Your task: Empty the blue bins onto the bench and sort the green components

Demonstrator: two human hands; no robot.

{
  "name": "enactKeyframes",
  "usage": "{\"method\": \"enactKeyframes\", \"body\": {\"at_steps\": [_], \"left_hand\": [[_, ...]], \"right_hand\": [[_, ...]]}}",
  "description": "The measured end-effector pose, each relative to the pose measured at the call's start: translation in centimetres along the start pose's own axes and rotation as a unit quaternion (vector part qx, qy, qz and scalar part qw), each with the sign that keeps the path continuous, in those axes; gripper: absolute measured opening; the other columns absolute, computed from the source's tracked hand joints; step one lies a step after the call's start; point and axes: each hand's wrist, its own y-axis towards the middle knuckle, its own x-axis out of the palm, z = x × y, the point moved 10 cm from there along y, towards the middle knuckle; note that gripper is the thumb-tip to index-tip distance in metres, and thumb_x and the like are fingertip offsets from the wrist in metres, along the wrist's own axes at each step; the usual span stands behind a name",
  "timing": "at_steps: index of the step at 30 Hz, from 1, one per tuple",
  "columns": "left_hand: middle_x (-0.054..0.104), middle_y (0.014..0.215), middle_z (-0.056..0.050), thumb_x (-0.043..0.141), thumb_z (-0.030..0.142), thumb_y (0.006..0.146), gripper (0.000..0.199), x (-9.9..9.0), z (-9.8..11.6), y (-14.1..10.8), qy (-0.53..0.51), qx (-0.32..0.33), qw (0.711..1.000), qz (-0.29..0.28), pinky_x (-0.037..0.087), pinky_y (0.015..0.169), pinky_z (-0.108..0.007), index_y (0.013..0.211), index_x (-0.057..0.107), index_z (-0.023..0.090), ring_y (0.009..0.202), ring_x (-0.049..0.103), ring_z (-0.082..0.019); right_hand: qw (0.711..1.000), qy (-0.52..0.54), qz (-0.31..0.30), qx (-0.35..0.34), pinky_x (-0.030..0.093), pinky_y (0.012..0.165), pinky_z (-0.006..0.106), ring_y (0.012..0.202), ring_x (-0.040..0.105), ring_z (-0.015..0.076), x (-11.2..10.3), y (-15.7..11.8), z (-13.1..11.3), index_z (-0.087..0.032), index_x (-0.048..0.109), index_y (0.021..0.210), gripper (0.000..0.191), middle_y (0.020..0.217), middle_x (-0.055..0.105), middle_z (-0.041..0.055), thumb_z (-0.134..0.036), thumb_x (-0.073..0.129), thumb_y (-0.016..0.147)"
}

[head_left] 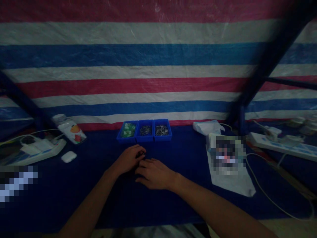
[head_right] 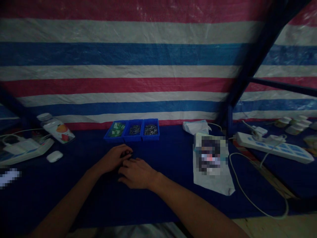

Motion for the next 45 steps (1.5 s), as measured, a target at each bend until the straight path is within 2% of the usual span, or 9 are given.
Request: {"method": "enactKeyframes", "body": {"at_steps": [7, 14, 21, 26, 31, 34, 37, 40, 45], "left_hand": [[0.063, 0.095, -0.004, 0.053, 0.018, 0.087, 0.015, 0.1, 0.1, 0.0, -0.004, 0.009, 1.0, 0.005, 0.046, 0.076, -0.029, 0.094, 0.066, 0.019, 0.083, 0.06, -0.016], [0.064, 0.107, -0.005, 0.05, 0.006, 0.082, 0.029, -0.2, 0.3, 0.0, -0.006, 0.008, 1.0, 0.014, 0.048, 0.082, -0.03, 0.103, 0.065, 0.02, 0.09, 0.061, -0.017], [0.065, 0.106, -0.005, 0.053, 0.009, 0.082, 0.026, -0.2, 0.2, -0.1, -0.001, 0.01, 1.0, 0.01, 0.048, 0.082, -0.031, 0.103, 0.064, 0.02, 0.09, 0.061, -0.018], [0.065, 0.106, -0.005, 0.052, 0.009, 0.083, 0.026, -0.1, 0.4, 0.0, 0.001, 0.008, 1.0, 0.003, 0.047, 0.084, -0.031, 0.103, 0.065, 0.02, 0.093, 0.061, -0.018], [0.066, 0.104, -0.006, 0.052, 0.021, 0.088, 0.02, -0.2, 0.5, -0.1, 0.007, 0.006, 1.0, -0.003, 0.047, 0.086, -0.034, 0.102, 0.065, 0.02, 0.094, 0.062, -0.02], [0.067, 0.104, -0.005, 0.054, 0.03, 0.088, 0.021, -0.4, -0.1, -0.1, -0.005, -0.008, 1.0, -0.005, 0.048, 0.087, -0.035, 0.102, 0.066, 0.021, 0.094, 0.062, -0.021], [0.068, 0.105, -0.004, 0.053, 0.038, 0.087, 0.027, -1.3, -1.1, -0.4, -0.019, -0.045, 0.999, 0.017, 0.05, 0.084, -0.034, 0.105, 0.066, 0.023, 0.09, 0.063, -0.021], [0.069, 0.106, -0.002, 0.055, 0.044, 0.085, 0.027, -3.0, -1.9, -0.8, -0.025, -0.065, 0.996, 0.062, 0.049, 0.089, -0.035, 0.101, 0.067, 0.027, 0.098, 0.062, -0.023], [0.07, 0.105, -0.001, 0.055, 0.049, 0.082, 0.03, -4.3, -3.9, -1.3, -0.018, -0.125, 0.989, 0.071, 0.053, 0.081, -0.035, 0.102, 0.065, 0.029, 0.097, 0.064, -0.025]], "right_hand": [[0.999, -0.041, 0.021, -0.003, 0.049, 0.075, 0.03, 0.088, 0.062, 0.0175, -0.2, 0.1, 0.5, -0.018, 0.062, 0.098, 0.017, 0.104, 0.062, 0.0064, -0.024, 0.047, 0.095], [0.996, -0.087, 0.023, 0.019, 0.049, 0.081, 0.038, 0.095, 0.061, 0.0226, -0.3, 0.2, 1.2, -0.015, 0.06, 0.103, 0.018, 0.107, 0.062, 0.0102, -0.015, 0.046, 0.092], [0.999, -0.027, 0.026, 0.006, 0.048, 0.086, 0.035, 0.098, 0.06, 0.0193, -0.8, -0.2, 1.7, -0.021, 0.061, 0.107, 0.018, 0.11, 0.061, 0.0054, -0.028, 0.051, 0.094], [0.999, -0.03, 0.026, 0.029, 0.049, 0.082, 0.035, 0.095, 0.06, 0.0194, -0.6, 0.1, 1.9, -0.02, 0.062, 0.1, 0.016, 0.105, 0.061, 0.0054, -0.021, 0.047, 0.094], [0.997, -0.055, -0.002, 0.062, 0.051, 0.079, 0.04, 0.092, 0.062, 0.023, -1.1, -0.2, 2.4, -0.016, 0.062, 0.101, 0.02, 0.106, 0.061, 0.0105, -0.018, 0.043, 0.094], [0.995, -0.012, -0.066, 0.079, 0.054, 0.07, 0.04, 0.087, 0.064, 0.0243, -0.8, -0.1, 2.7, -0.017, 0.063, 0.101, 0.018, 0.108, 0.061, 0.0109, -0.021, 0.049, 0.091], [0.991, 0.0, -0.11, 0.071, 0.055, 0.063, 0.04, 0.086, 0.066, 0.0272, -0.5, 0.4, 2.4, -0.012, 0.062, 0.106, 0.022, 0.109, 0.061, 0.0152, -0.019, 0.05, 0.088], [0.996, -0.013, -0.083, 0.043, 0.056, 0.063, 0.043, 0.088, 0.066, 0.0293, -1.2, 1.3, 1.8, -0.005, 0.057, 0.113, 0.028, 0.107, 0.062, 0.0186, -0.012, 0.048, 0.088], [0.999, 0.015, -0.028, 0.017, 0.055, 0.064, 0.04, 0.083, 0.066, 0.0263, -1.6, 1.7, 2.3, -0.007, 0.057, 0.107, 0.024, 0.097, 0.065, 0.0145, -0.01, 0.041, 0.09]]}}
